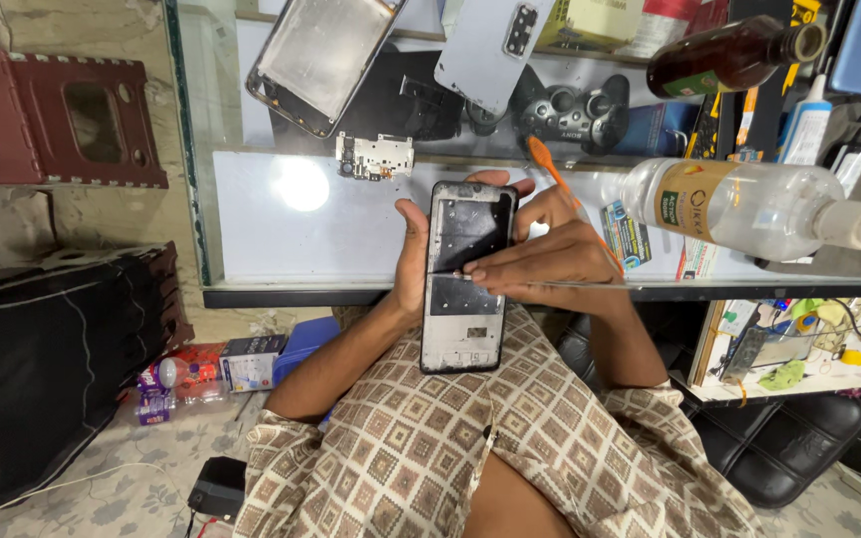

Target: The person cleans the interior of a disassembled smartphone chassis using a metal tool to scrape residue, then applies liquid from a bottle and scrubs with a toothbrush. The person continues to scrape and wipe the chassis interior.

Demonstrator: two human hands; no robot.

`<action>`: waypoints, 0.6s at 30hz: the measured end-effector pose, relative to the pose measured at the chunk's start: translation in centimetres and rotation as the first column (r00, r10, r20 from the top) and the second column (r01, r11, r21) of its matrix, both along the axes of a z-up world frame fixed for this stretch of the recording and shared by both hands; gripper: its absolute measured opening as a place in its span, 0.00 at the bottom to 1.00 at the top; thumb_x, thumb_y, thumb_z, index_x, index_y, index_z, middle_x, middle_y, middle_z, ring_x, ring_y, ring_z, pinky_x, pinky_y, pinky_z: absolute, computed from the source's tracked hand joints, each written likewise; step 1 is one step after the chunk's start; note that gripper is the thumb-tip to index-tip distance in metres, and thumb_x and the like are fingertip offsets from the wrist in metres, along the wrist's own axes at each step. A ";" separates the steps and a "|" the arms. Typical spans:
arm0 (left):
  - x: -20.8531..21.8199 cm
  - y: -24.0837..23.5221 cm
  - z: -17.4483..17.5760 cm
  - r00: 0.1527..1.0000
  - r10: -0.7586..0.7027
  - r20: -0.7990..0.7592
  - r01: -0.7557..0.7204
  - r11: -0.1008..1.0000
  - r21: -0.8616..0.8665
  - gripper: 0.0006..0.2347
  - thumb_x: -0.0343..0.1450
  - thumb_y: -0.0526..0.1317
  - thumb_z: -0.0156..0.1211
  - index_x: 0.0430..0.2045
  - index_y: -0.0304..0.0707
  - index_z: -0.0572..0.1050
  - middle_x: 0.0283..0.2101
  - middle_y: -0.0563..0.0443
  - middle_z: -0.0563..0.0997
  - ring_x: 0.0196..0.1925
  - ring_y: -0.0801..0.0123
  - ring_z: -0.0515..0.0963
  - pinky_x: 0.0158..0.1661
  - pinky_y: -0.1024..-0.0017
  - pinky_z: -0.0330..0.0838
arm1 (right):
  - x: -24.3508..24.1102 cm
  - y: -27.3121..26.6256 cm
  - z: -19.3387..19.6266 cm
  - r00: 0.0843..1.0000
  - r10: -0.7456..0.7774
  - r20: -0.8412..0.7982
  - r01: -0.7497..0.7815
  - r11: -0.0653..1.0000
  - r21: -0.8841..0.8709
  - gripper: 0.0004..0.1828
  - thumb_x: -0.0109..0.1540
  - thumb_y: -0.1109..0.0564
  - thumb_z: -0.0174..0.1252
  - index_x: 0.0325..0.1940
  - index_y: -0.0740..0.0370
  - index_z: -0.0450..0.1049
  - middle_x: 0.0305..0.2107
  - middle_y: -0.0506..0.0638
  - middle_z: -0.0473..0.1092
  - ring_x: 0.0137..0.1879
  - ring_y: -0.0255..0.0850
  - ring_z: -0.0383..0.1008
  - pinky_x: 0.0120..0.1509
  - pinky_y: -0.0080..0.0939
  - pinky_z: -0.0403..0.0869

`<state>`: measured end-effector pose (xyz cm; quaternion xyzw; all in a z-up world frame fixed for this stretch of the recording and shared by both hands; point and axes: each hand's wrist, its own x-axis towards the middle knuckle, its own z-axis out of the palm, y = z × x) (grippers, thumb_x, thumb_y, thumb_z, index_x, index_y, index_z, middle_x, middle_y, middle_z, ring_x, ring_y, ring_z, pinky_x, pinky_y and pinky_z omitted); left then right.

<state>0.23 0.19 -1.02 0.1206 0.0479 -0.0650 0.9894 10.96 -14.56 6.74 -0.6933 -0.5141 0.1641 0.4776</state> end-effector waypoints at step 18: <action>-0.4 -0.6 -0.8 0.999 0.015 0.035 -0.015 1.000 0.001 0.44 0.70 0.74 0.30 0.71 0.35 0.54 0.62 0.27 0.69 0.61 0.53 0.77 0.60 0.60 0.78 | -0.2 -1.4 -0.2 0.985 0.161 0.056 -0.159 0.987 -0.038 0.12 0.59 0.50 0.67 0.46 0.47 0.84 0.43 0.40 0.80 0.44 0.33 0.67 0.67 0.46 0.66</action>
